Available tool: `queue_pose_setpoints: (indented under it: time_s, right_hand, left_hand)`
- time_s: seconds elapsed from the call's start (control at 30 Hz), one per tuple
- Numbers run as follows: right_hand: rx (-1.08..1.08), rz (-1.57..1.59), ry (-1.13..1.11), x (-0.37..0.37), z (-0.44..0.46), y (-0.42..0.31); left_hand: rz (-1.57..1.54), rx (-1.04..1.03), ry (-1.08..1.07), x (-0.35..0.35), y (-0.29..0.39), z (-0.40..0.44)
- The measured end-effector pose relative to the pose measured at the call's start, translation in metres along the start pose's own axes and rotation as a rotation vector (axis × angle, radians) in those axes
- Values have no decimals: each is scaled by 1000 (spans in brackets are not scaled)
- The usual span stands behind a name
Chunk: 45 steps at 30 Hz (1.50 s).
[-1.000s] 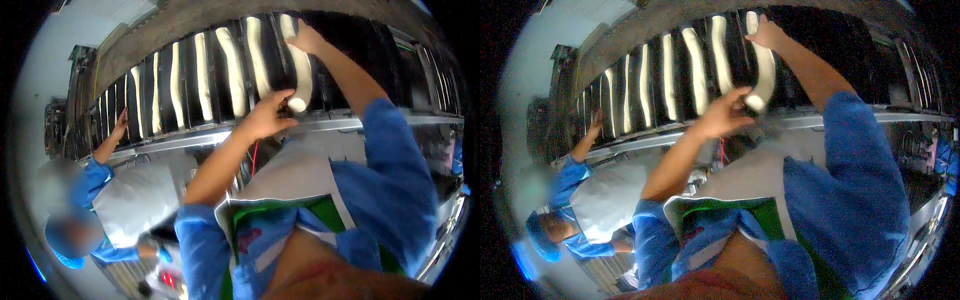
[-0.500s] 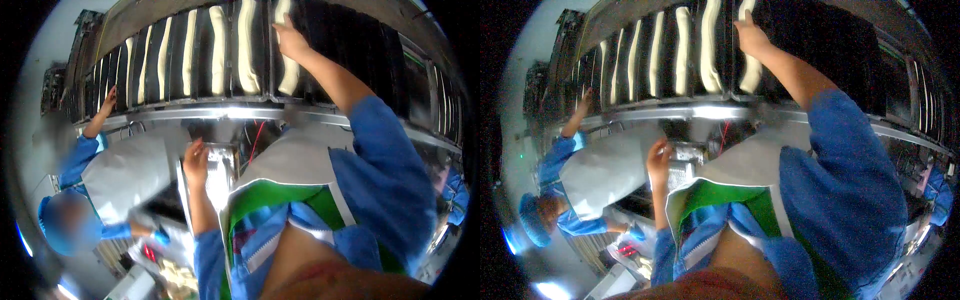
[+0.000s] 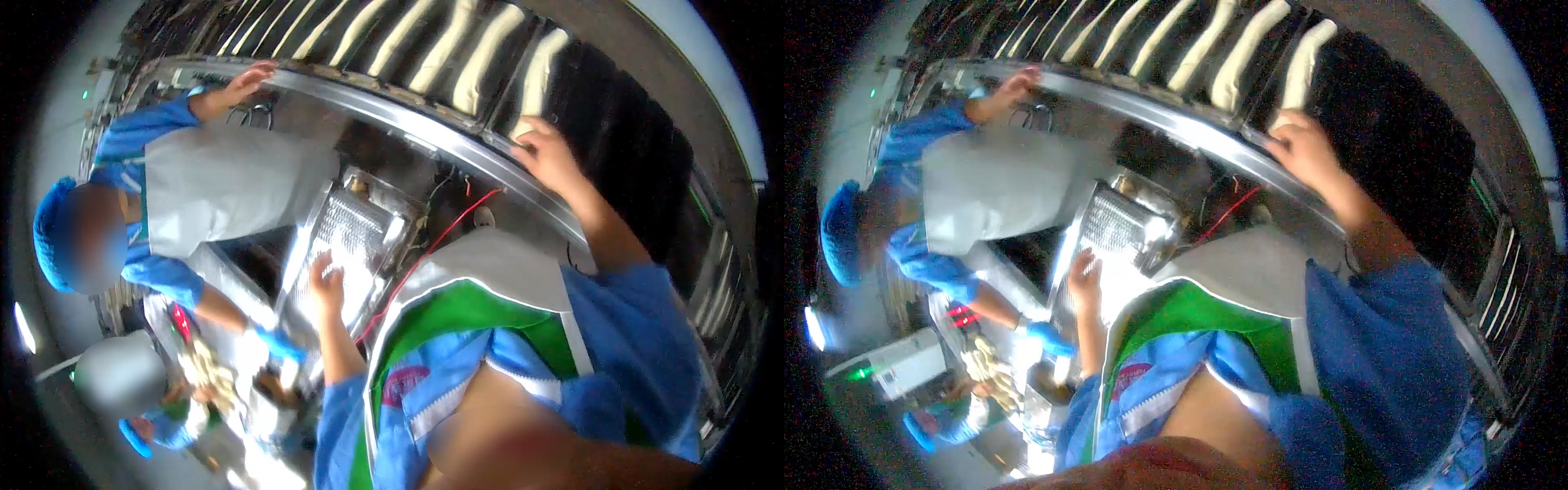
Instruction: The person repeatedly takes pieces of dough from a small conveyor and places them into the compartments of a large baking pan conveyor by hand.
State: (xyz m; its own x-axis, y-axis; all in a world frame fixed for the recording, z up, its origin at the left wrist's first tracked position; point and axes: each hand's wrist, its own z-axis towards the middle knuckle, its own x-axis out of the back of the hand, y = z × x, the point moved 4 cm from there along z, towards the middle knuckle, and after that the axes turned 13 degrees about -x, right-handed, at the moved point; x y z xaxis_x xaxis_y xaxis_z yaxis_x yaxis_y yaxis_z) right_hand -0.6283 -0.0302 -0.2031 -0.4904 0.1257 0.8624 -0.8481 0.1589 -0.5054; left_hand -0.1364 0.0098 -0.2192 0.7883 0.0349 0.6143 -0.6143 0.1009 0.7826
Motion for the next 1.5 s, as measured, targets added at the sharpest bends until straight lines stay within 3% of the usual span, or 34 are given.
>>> queue_pose_setpoints:
  time_s: [0.1,0.2,0.3,0.33,0.43,0.5,0.57,0.6,0.63,0.67,0.77,0.9,1.0,1.13,1.2,1.23,1.3,1.5]
  right_hand:
    - [-107,-37,175,33,-4,10]
    - [-228,-387,326,46,-11,41]
    - [-537,-473,96,75,1,96]
    - [-452,-483,164,73,9,162]
    - [-238,-1223,-231,73,40,267]
    - [-136,-1237,-226,78,30,308]
    - [50,-1069,-106,68,50,378]
    - [6,-1052,-184,68,56,344]
    - [-49,-1052,-223,50,48,277]
    - [-69,-1032,-248,49,45,246]
    - [-117,-978,-299,45,44,190]
    - [-451,-860,-373,22,51,167]
    - [-243,-829,-219,11,66,203]
    - [-91,-502,-163,11,50,134]
    - [-327,-561,-216,15,38,64]
    - [-320,-557,-217,10,39,67]
    - [-100,-582,-7,4,40,67]
    - [-3,-746,56,-9,46,15]
  left_hand:
    - [90,54,64,19,-16,-21]
    - [105,186,165,43,-41,-45]
    - [260,349,232,62,-58,-66]
    - [248,325,292,64,-61,-66]
    - [287,373,377,65,-44,-73]
    - [448,240,394,61,-47,-103]
    - [436,314,438,52,-35,-104]
    - [450,353,452,45,-29,-102]
    - [444,395,465,86,-80,-117]
    - [438,387,473,88,-85,-120]
    - [480,384,507,89,-82,-131]
    - [484,455,559,98,-96,-151]
    - [524,484,586,96,-107,-163]
    - [520,516,609,95,-109,-173]
    - [524,547,606,95,-108,-174]
    - [527,575,599,95,-109,-174]
    - [560,566,617,93,-112,-177]
    - [529,682,583,97,-113,-184]
